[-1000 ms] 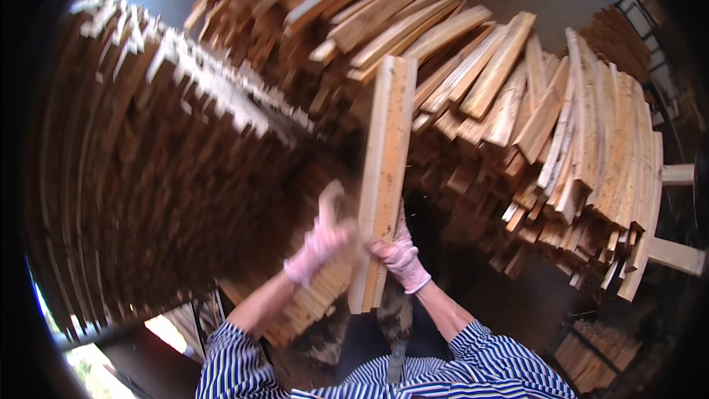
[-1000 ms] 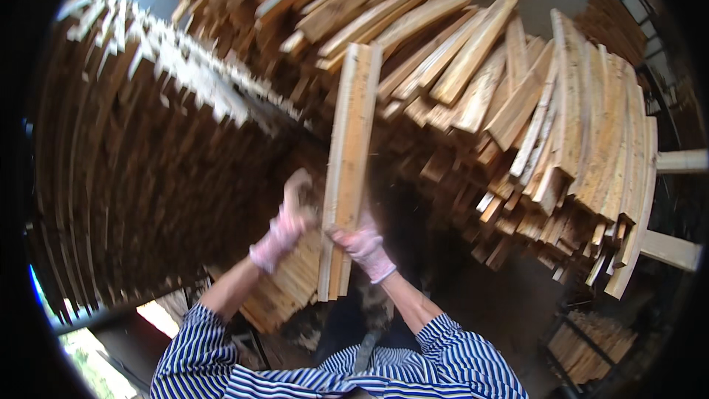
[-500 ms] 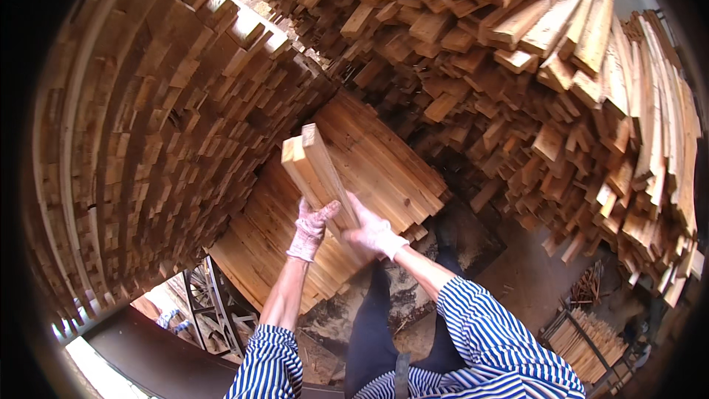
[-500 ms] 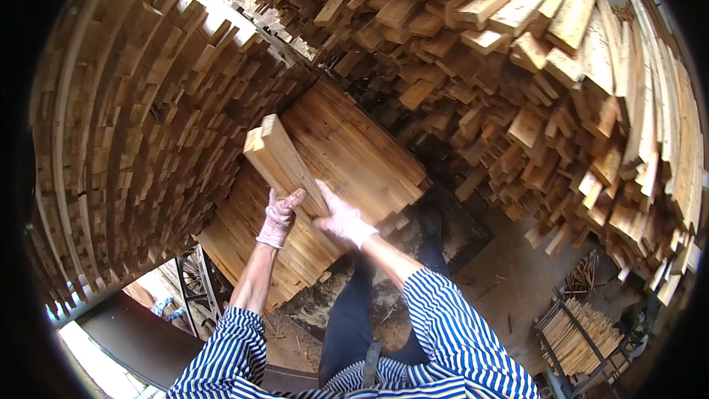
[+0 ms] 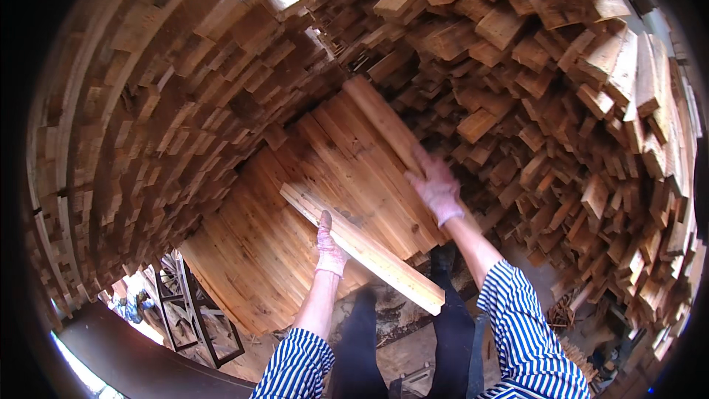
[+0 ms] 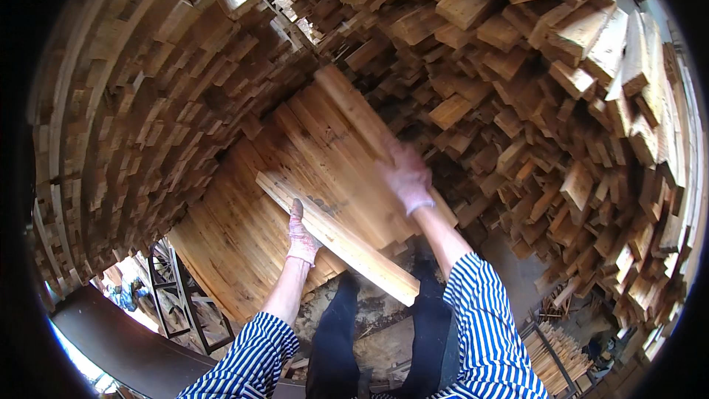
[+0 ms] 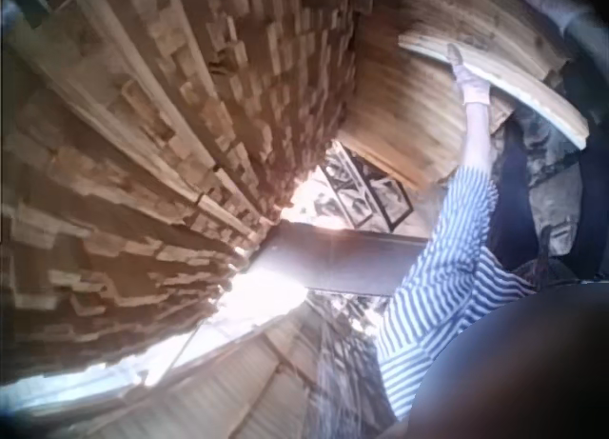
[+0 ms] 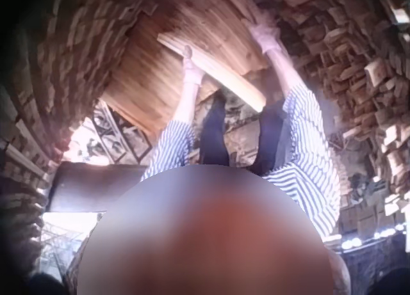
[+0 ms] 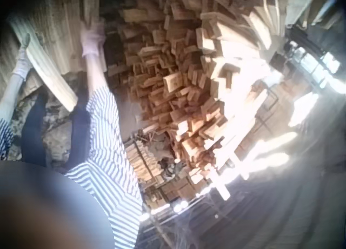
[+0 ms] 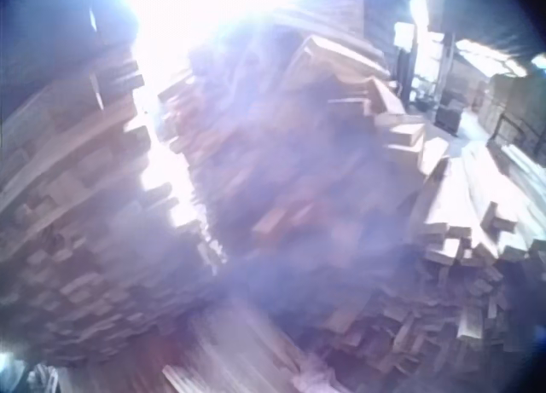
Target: The person repeatedly picks up small wooden planks from a large pile and stacks them neatly on a wooden pallet. The worker wears gloves and handles the planks one by one or in small groups, arranging them into a growing stack.
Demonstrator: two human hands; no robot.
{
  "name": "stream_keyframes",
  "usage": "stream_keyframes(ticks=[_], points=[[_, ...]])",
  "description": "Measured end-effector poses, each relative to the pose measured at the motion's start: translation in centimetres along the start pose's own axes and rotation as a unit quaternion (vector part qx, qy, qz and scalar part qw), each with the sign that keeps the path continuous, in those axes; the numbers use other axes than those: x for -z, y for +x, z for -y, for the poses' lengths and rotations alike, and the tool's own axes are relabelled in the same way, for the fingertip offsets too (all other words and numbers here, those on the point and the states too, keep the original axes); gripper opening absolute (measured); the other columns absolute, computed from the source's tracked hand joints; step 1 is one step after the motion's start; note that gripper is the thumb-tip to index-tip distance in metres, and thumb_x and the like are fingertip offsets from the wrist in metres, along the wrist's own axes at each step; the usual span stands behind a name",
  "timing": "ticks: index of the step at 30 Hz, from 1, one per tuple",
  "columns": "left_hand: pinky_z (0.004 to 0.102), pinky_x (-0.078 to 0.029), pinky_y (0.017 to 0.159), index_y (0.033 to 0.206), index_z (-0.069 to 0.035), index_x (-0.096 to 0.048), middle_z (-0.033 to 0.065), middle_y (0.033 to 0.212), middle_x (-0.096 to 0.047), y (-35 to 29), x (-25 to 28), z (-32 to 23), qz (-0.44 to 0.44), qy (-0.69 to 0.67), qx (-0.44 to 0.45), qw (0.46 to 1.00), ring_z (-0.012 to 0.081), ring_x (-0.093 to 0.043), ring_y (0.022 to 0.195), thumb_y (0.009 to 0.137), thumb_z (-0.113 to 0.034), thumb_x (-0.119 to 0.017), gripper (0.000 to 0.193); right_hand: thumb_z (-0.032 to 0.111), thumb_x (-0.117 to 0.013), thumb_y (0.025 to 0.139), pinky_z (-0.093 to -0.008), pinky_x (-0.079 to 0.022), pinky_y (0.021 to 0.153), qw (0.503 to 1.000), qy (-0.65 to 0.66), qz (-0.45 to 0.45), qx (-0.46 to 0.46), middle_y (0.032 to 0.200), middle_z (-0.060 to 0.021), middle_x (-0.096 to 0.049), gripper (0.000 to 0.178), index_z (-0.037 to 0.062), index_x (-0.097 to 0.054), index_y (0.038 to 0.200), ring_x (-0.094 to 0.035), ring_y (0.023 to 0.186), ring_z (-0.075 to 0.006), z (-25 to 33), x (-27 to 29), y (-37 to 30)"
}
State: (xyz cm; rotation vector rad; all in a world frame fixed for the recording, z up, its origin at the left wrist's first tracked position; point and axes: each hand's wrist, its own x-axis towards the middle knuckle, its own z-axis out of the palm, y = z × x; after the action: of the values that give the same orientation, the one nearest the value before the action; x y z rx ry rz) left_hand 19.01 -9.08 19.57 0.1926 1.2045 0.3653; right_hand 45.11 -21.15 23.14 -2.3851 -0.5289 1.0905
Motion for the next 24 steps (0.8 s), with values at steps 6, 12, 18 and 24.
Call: stream_keyframes(ticks=[6, 12, 18, 24], points=[[0.0477, -0.046, 0.106, 0.143, -0.007, -0.050, 0.0110, 0.136, -0.059, 4.5, 1.9, 2.4, 0.001, 0.073, -0.017, 0.997, 0.0275, -0.055, 0.123, 0.096, -0.056, -0.063, 0.069, 0.029, -0.060, 0.096, -0.0432, -0.052, 0.098, 0.994, -0.014, -0.025, 0.101, 0.137, -0.0216, -0.054, 0.054, 0.0258, -0.047, 0.149, -0.056, 0.125, -0.0357, -5.1, -4.4, 8.9], [0.0493, -0.037, 0.116, 0.148, -0.007, -0.042, 0.0154, 0.138, -0.054, 3.0, -0.8, 0.6, 0.023, 0.187, -0.051, 0.981, 0.0338, -0.052, 0.126, 0.093, -0.068, -0.057, 0.083, 0.045, -0.055, 0.096, -0.0493, -0.039, 0.112, 0.967, -0.120, -0.029, 0.223, 0.150, -0.0181, -0.044, 0.070, 0.0110, -0.035, 0.154, -0.045, 0.136, -0.0369, -2.6, -2.7, 1.8], [0.0492, -0.050, 0.096, 0.128, -0.006, -0.053, 0.0171, 0.107, -0.064, -9.9, -12.0, 1.1, 0.172, 0.162, -0.096, 0.967, 0.0284, -0.062, 0.098, 0.091, -0.067, -0.062, 0.071, 0.062, -0.078, 0.077, -0.0452, -0.035, 0.117, 0.945, 0.191, 0.257, 0.062, 0.155, -0.0293, -0.039, 0.124, 0.0033, -0.009, 0.161, -0.042, 0.143, -0.0381, 2.2, 3.0, -18.9], [0.0481, -0.043, 0.112, 0.155, -0.008, -0.035, 0.0166, 0.147, -0.053, -23.6, -27.6, 4.9, 0.336, 0.284, -0.098, 0.893, 0.0324, -0.052, 0.134, 0.094, -0.065, -0.058, 0.086, 0.056, -0.090, 0.064, -0.0410, -0.040, 0.114, 0.885, 0.461, 0.046, 0.053, 0.148, -0.0264, -0.045, 0.125, -0.0005, -0.026, 0.156, -0.047, 0.136, -0.0362, -1.9, 8.8, -29.1]])
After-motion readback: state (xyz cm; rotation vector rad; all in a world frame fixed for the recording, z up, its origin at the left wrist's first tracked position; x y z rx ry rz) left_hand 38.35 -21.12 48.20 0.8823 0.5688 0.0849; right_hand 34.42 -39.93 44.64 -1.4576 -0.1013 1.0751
